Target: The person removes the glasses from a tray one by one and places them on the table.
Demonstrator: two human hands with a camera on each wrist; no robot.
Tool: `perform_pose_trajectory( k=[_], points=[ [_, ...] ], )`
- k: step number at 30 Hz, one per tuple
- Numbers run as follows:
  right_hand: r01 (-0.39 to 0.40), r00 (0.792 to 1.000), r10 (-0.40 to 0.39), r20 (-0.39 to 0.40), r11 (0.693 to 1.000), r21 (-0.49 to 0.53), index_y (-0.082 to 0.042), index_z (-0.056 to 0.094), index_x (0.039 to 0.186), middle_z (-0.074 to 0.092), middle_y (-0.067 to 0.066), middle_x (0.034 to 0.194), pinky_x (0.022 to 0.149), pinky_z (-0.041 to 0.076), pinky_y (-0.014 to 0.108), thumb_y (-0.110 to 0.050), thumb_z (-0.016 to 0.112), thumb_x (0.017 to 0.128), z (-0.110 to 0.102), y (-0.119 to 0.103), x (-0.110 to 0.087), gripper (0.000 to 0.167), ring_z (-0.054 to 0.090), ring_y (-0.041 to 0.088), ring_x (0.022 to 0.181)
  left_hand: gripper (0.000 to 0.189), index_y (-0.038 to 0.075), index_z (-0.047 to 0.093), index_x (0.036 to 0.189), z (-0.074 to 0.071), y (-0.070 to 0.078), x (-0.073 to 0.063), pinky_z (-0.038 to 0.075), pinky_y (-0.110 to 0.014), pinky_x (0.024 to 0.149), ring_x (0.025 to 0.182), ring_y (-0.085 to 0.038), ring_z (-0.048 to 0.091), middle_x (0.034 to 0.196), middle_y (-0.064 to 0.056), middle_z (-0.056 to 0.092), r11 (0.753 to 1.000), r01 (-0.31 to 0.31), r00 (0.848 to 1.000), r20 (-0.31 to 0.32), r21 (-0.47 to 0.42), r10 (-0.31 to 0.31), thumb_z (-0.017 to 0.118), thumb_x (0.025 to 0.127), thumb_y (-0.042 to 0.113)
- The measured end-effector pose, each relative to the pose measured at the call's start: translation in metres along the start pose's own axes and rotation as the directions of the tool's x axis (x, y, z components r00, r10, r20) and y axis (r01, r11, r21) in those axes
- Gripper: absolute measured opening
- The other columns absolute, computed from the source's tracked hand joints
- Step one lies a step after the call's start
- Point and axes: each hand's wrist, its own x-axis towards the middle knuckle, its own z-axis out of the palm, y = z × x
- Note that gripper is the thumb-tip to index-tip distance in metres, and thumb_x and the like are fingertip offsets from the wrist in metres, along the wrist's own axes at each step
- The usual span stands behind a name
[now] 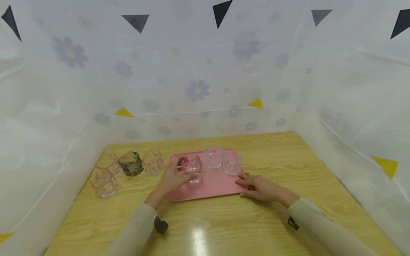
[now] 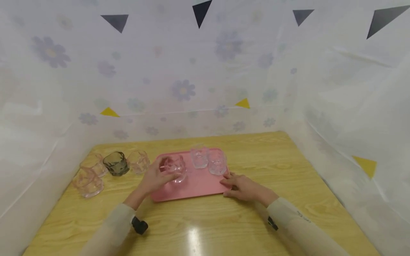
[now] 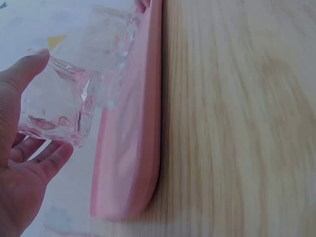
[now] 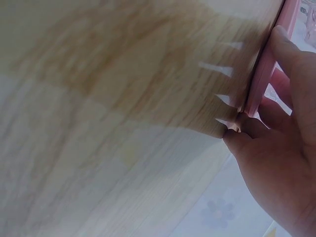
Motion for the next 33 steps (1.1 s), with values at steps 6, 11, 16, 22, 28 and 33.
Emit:
perform_pose_trajectory(
  k=[6,11,16,22,28,33],
  points=[
    [0.003,1.0,-0.003,-0.005,1.0,-0.001,-0.003,0.058,0.15,0.041,0.027,0.163,0.118,0.035,0.07,-0.038,0.066,0.105,-0.001,-0.001,-0.002,0.057,0.035,0.054,0.151,0.084,0.011,0.048,0.149,-0.034,-0.011,-0.011,0.054,-0.053,0.108,0.129,-0.038,0.06,0.14,-0.016,0.056,0.998,0.04,0.999,-0.036,0.043,-0.038,0.092,0.082,0.039],
    [0.012,1.0,-0.012,-0.007,1.0,-0.007,-0.001,0.058,0.149,0.042,0.029,0.161,0.117,0.035,0.07,-0.036,0.066,0.105,-0.003,-0.001,-0.003,0.057,0.036,0.054,0.15,0.081,0.003,0.049,0.147,-0.065,-0.021,-0.024,0.054,-0.055,0.107,0.126,-0.038,0.061,0.134,-0.018,0.059,0.998,0.003,0.994,-0.106,0.065,0.004,0.091,0.085,0.035],
    [0.023,1.0,-0.023,-0.005,1.0,-0.006,0.0,0.058,0.149,0.042,0.029,0.161,0.117,0.035,0.071,-0.034,0.066,0.105,-0.005,-0.001,-0.003,0.056,0.038,0.054,0.149,0.074,0.002,0.049,0.146,-0.091,-0.026,-0.039,0.053,-0.051,0.107,0.127,-0.033,0.059,0.135,-0.018,0.061,0.995,0.007,0.985,-0.171,0.102,0.011,0.086,0.09,0.033],
    [0.025,1.0,-0.026,-0.004,0.999,-0.021,-0.001,0.059,0.148,0.043,0.029,0.161,0.117,0.036,0.07,-0.036,0.066,0.105,-0.004,0.003,-0.003,0.056,0.039,0.053,0.149,0.07,0.0,0.05,0.145,-0.111,-0.03,-0.055,0.047,-0.009,0.093,0.124,-0.03,0.058,0.137,-0.018,0.061,0.991,0.056,0.969,-0.246,0.122,-0.024,0.084,0.092,0.03],
    [0.032,0.999,-0.032,-0.012,0.999,-0.024,-0.001,0.059,0.148,0.044,0.029,0.16,0.116,0.037,0.07,-0.036,0.066,0.105,-0.005,0.005,-0.003,0.056,0.04,0.054,0.148,0.065,0.0,0.05,0.141,-0.122,-0.035,-0.067,0.05,-0.018,0.097,0.12,-0.028,0.055,0.135,-0.019,0.06,0.985,0.087,0.959,-0.281,0.15,-0.042,0.083,0.094,0.03],
    [0.04,0.999,-0.04,-0.017,0.999,-0.035,-0.001,0.059,0.148,0.045,0.029,0.159,0.115,0.039,0.069,-0.036,0.066,0.105,-0.005,0.006,-0.003,0.056,0.042,0.054,0.147,0.066,-0.002,0.051,0.14,-0.126,-0.045,-0.076,0.048,-0.013,0.095,0.122,-0.031,0.059,0.135,-0.021,0.063,0.979,0.103,0.952,-0.303,0.177,-0.045,0.084,0.093,0.03]
  ],
)
